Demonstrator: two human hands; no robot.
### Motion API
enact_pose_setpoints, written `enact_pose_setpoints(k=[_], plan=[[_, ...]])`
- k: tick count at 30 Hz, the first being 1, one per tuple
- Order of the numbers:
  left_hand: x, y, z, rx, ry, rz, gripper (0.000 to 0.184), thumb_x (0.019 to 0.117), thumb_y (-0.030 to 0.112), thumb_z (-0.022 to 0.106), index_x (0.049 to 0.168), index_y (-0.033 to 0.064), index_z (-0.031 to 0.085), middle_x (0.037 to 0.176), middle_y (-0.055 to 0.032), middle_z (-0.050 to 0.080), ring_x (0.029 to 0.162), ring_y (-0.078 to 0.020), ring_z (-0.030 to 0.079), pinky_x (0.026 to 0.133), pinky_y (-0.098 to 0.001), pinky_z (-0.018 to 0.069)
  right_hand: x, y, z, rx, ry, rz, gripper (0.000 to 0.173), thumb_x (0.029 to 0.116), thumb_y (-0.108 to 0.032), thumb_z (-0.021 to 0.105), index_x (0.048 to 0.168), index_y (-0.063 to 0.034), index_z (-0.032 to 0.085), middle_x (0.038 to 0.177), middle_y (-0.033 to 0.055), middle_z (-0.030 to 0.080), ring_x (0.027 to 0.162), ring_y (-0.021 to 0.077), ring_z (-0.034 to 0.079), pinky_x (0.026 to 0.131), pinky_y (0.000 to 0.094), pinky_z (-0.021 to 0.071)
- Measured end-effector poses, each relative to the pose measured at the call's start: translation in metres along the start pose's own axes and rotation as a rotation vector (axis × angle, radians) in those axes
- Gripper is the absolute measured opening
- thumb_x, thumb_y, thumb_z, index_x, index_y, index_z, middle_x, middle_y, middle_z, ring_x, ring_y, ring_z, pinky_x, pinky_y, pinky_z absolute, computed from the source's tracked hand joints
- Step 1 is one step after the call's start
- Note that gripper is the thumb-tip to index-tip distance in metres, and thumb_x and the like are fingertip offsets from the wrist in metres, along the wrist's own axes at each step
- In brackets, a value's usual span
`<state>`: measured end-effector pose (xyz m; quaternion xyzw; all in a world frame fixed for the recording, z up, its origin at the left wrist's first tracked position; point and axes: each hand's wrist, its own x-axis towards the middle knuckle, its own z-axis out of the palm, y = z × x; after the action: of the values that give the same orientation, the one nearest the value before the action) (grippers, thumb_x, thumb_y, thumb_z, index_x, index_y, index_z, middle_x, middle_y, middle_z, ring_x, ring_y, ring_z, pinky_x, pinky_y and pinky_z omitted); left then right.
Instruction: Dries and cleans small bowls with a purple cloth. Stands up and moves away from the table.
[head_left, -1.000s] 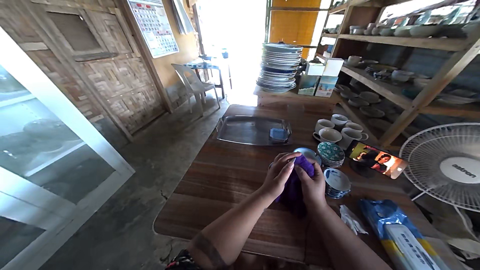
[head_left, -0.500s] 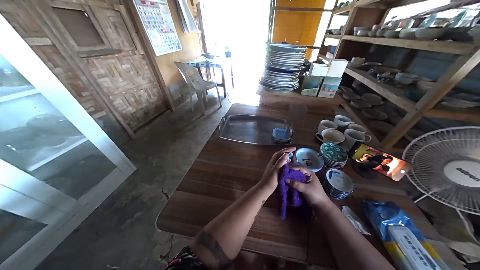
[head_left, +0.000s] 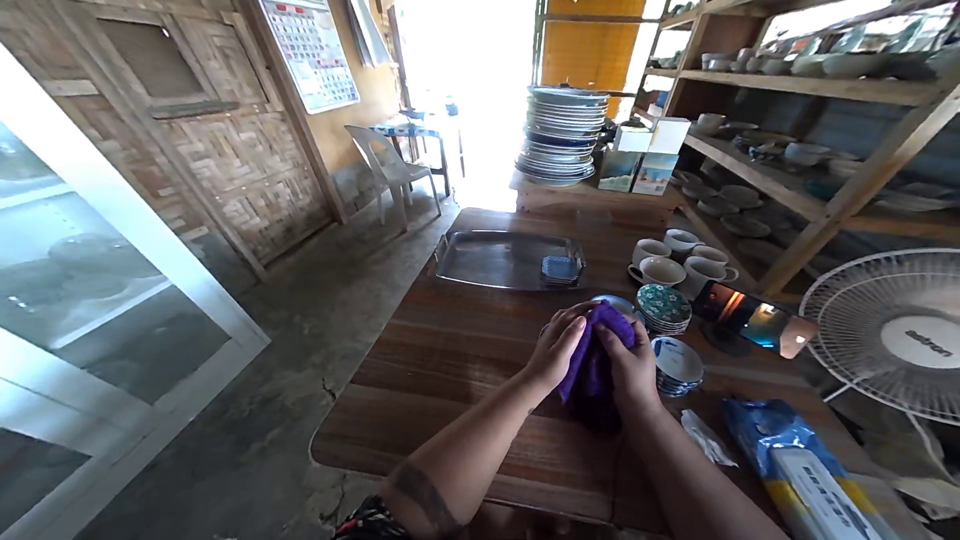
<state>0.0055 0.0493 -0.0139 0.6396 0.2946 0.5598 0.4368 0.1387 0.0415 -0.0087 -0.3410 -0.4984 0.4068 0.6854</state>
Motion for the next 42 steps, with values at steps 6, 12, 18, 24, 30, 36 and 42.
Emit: enact_pose_setpoints(k=[6,12,18,24,30,36,42], plan=[[0.001,0.0,-0.004,-0.135,0.091,-0.103,0.048,0.1087,0.022,0.026,0.143,-0.0009,0.051,0.144,-0.0148,0.052,0.13,-0.0155,0.051,0.112,-0.0328,0.0399,-0.008,-0.004,-0.001,0.015,-0.319,0.068,0.022,0.0859,-0.004,0.071,0.106,-0.007,0.062,0.096,-0.0029,0.07,0.087,0.0038,0.068,0.08,0.0238,0.0586],[0.003,0.007,-0.007,-0.137,0.165,-0.108,0.051,0.1065,0.027,0.027,0.146,0.0001,0.046,0.142,-0.0149,0.053,0.125,-0.0165,0.055,0.107,-0.0325,0.0445,-0.005,0.01,-0.005,-0.415,-0.499,-0.035,0.035,0.0822,-0.01,0.075,0.114,0.0017,0.066,0.108,0.0058,0.071,0.099,0.0034,0.067,0.091,0.0228,0.0555],[-0.003,0.001,0.003,-0.01,0.04,0.023,0.05,0.1067,0.028,0.033,0.14,-0.0034,0.054,0.145,-0.0173,0.051,0.138,-0.0204,0.045,0.118,-0.0371,0.0338,0.0,0.009,-0.006,-0.536,-0.124,-0.085,0.032,0.084,-0.011,0.074,0.112,0.0025,0.065,0.099,0.0091,0.071,0.09,0.01,0.069,0.083,0.0291,0.0575],[-0.006,0.007,0.007,-0.05,0.032,-0.13,0.049,0.107,0.022,0.027,0.143,-0.0027,0.05,0.147,-0.0177,0.048,0.137,-0.0168,0.045,0.116,-0.0338,0.0355,-0.006,0.001,-0.002,0.008,-0.113,-0.146,0.026,0.086,-0.002,0.068,0.111,-0.0033,0.06,0.101,-0.0007,0.07,0.093,0.0045,0.068,0.084,0.0232,0.0583],[-0.002,-0.002,-0.009,-0.127,0.157,-0.07,0.054,0.1061,0.034,0.025,0.14,0.0045,0.054,0.13,-0.0087,0.063,0.116,-0.0146,0.061,0.102,-0.033,0.0488,-0.009,0.008,-0.004,-0.172,-0.517,-0.088,0.032,0.0846,-0.008,0.074,0.114,0.0031,0.066,0.112,0.0053,0.069,0.103,0.0028,0.065,0.093,0.0231,0.0548],[-0.006,-0.009,0.001,-0.042,0.105,0.052,0.059,0.1062,0.051,0.033,0.139,0.007,0.056,0.144,-0.0053,0.055,0.133,-0.0158,0.05,0.112,-0.0369,0.0413,-0.002,0.014,-0.006,-0.476,-0.213,-0.092,0.031,0.0824,-0.011,0.077,0.109,0.0024,0.068,0.101,0.015,0.071,0.094,0.0186,0.069,0.086,0.0373,0.0575],[-0.01,-0.008,0.007,0.053,0.071,0.04,0.059,0.1067,0.051,0.033,0.143,0.0081,0.053,0.145,-0.003,0.054,0.135,-0.0127,0.048,0.115,-0.0349,0.0392,-0.004,0.009,-0.005,-0.051,-0.068,-0.022,0.031,0.084,-0.001,0.072,0.113,-0.0055,0.063,0.1,0.004,0.069,0.089,0.0088,0.067,0.081,0.0294,0.0585]])
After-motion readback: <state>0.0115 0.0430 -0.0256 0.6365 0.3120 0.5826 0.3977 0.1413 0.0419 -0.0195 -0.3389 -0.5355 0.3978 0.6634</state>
